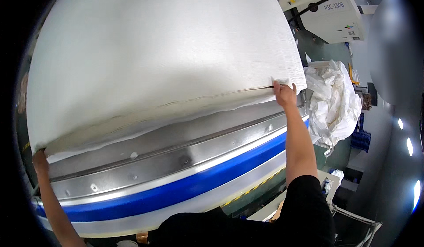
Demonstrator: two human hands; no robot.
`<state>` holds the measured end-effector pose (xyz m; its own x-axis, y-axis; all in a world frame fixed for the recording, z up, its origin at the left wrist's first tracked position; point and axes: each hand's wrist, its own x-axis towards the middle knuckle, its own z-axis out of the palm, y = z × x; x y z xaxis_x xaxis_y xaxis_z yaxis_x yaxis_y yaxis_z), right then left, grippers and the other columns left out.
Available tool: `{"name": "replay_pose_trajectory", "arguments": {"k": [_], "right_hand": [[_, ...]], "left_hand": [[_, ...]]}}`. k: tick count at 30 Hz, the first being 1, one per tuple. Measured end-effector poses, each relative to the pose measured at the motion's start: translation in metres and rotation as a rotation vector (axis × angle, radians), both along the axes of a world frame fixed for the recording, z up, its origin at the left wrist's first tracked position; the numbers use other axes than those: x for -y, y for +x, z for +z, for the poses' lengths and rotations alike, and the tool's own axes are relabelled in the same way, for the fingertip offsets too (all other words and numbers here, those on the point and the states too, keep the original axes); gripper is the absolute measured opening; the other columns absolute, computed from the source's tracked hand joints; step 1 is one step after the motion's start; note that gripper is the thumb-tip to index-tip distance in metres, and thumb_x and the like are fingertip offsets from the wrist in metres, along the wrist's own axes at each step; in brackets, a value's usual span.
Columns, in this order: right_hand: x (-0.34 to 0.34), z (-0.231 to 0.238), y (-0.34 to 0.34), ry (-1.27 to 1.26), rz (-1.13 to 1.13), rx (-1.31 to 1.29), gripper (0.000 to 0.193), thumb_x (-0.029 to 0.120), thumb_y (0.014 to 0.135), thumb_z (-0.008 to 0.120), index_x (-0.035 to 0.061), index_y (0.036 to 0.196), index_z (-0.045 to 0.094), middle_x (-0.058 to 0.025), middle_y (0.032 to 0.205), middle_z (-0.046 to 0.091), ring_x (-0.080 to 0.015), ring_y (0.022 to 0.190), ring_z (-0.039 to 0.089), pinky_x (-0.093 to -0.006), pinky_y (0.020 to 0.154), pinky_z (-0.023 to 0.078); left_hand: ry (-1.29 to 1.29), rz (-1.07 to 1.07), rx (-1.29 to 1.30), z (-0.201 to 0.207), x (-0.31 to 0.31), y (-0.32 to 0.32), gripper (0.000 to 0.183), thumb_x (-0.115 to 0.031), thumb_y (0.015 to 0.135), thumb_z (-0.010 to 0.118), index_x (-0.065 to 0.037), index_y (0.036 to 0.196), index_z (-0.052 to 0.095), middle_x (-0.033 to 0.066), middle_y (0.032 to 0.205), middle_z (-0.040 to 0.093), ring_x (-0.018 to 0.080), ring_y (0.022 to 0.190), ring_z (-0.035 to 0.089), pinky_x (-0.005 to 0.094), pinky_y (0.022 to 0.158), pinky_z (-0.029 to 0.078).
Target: The person repeatedly feeds individual white paper sheets into a large industrial machine, aligning each sheet by hand and pressing a control button to advance the process. The person handles the sheets one at a time and occasionally retrieves more from a nearby stack.
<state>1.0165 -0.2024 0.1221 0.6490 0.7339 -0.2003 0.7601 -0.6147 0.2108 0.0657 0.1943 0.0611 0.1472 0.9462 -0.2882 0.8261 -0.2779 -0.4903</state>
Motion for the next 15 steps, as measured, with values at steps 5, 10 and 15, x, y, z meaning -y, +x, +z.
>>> {"name": "replay_pose_trajectory", "arguments": {"k": [5,10,15], "right_hand": [[0.02,0.007,0.086,-0.429,0.017,0.079,0.06,0.045,0.098,0.02,0.0079,0.106,0.066,-0.0157,0.11,0.065,-0.0287,0.111,0.057,-0.0476,0.109,0.025],[0.047,0.01,0.122,-0.441,0.065,0.088,0.032,0.025,0.085,0.049,0.0144,0.112,0.063,-0.0122,0.109,0.066,-0.0289,0.103,0.062,-0.0448,0.094,0.044],[0.049,-0.003,0.119,-0.46,0.002,0.217,0.035,0.02,0.082,0.055,0.0175,0.117,0.061,-0.0087,0.103,0.067,-0.0262,0.093,0.065,-0.0413,0.081,0.051]], "left_hand": [[0.072,-0.151,-0.043,-0.019,-0.007,-0.054,0.021,0.002,0.089,0.046,-0.003,0.103,0.061,0.0169,0.098,0.064,0.0319,0.094,0.062,0.0411,0.08,0.05],[0.106,-0.112,0.121,-0.045,-0.018,-0.106,0.026,-0.009,0.094,0.039,-0.004,0.105,0.061,0.0146,0.101,0.064,0.032,0.101,0.059,0.0417,0.085,0.048],[-0.077,0.133,-0.262,-0.026,-0.007,-0.105,0.029,-0.017,0.092,0.043,-0.008,0.114,0.06,0.0137,0.115,0.06,0.0306,0.107,0.056,0.0395,0.093,0.043]]}}
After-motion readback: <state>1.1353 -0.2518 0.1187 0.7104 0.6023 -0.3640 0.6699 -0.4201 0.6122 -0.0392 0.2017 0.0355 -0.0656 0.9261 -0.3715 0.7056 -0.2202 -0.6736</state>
